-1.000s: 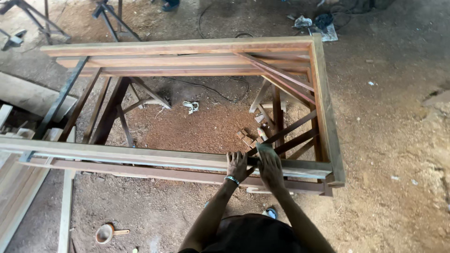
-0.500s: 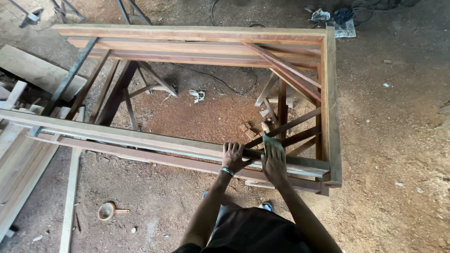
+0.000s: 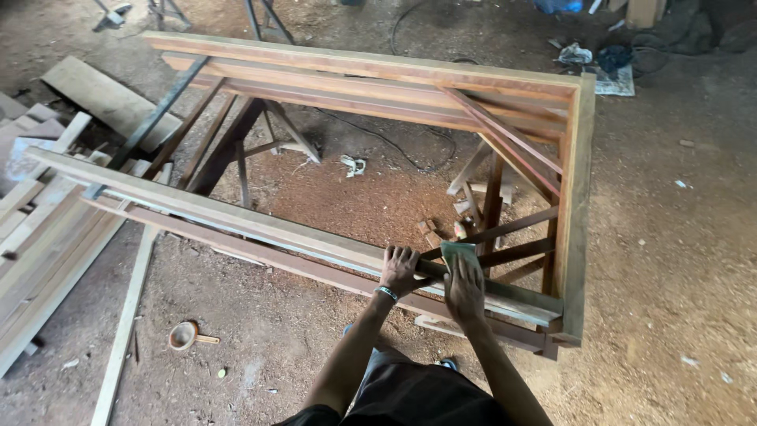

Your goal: The person sands the wooden frame of a door or furniture piece using a piece of sandpaper, rubbing it across the flat surfaces and edges.

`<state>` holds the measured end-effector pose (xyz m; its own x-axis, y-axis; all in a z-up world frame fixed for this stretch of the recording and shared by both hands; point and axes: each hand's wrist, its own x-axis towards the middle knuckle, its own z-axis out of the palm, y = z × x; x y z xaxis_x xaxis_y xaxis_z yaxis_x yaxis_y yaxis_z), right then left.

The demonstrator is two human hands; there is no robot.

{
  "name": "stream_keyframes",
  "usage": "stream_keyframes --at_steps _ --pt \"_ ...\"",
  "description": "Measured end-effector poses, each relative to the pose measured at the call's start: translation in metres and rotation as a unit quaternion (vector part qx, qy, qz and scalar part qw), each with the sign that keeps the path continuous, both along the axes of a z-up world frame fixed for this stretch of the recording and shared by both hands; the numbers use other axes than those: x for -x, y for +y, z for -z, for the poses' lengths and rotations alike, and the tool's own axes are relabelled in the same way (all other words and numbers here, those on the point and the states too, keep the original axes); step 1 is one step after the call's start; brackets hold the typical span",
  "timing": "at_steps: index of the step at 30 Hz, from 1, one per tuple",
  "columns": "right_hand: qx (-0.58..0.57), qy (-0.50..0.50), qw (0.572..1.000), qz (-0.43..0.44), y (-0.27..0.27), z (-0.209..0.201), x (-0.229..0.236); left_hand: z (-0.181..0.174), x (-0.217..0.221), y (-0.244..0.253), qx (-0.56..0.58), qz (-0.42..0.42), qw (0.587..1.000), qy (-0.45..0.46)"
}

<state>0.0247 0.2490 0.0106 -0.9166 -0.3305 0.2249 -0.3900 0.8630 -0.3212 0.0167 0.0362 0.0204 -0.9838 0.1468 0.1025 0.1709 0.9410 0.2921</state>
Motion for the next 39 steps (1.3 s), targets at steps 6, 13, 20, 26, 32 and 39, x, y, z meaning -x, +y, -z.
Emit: stream_keyframes --at_steps 6,13,20,26,32,39 --pt "-0.006 0.091 0.991 -0.102 0.028 -0.015 -0.026 0.007 0.002 0.001 0.017 0.018 0.999 0.035" --pt "-0.003 -0.022 1.0 -0.002 0.005 -0.008 0.002 0.008 0.008 0.0 0.017 0.011 1.0 0.001" --pt "-0.082 0.099 0.987 -0.095 0.005 0.008 -0.024 0.014 0.01 0.003 0.055 0.007 0.997 -0.055" --pt "-0.022 0.092 0.995 -0.042 0.041 -0.012 -0.021 0.004 0.003 0.001 0.037 0.005 0.999 -0.015" --pt "-0.062 0.067 0.995 -0.032 0.007 -0.018 -0.002 -0.007 0.004 -0.001 0.008 0.007 1.0 -0.017" --pt "-0.003 0.145 0.989 -0.032 0.083 -0.017 -0.048 -0.005 0.001 0.001 0.016 0.012 0.999 0.026"
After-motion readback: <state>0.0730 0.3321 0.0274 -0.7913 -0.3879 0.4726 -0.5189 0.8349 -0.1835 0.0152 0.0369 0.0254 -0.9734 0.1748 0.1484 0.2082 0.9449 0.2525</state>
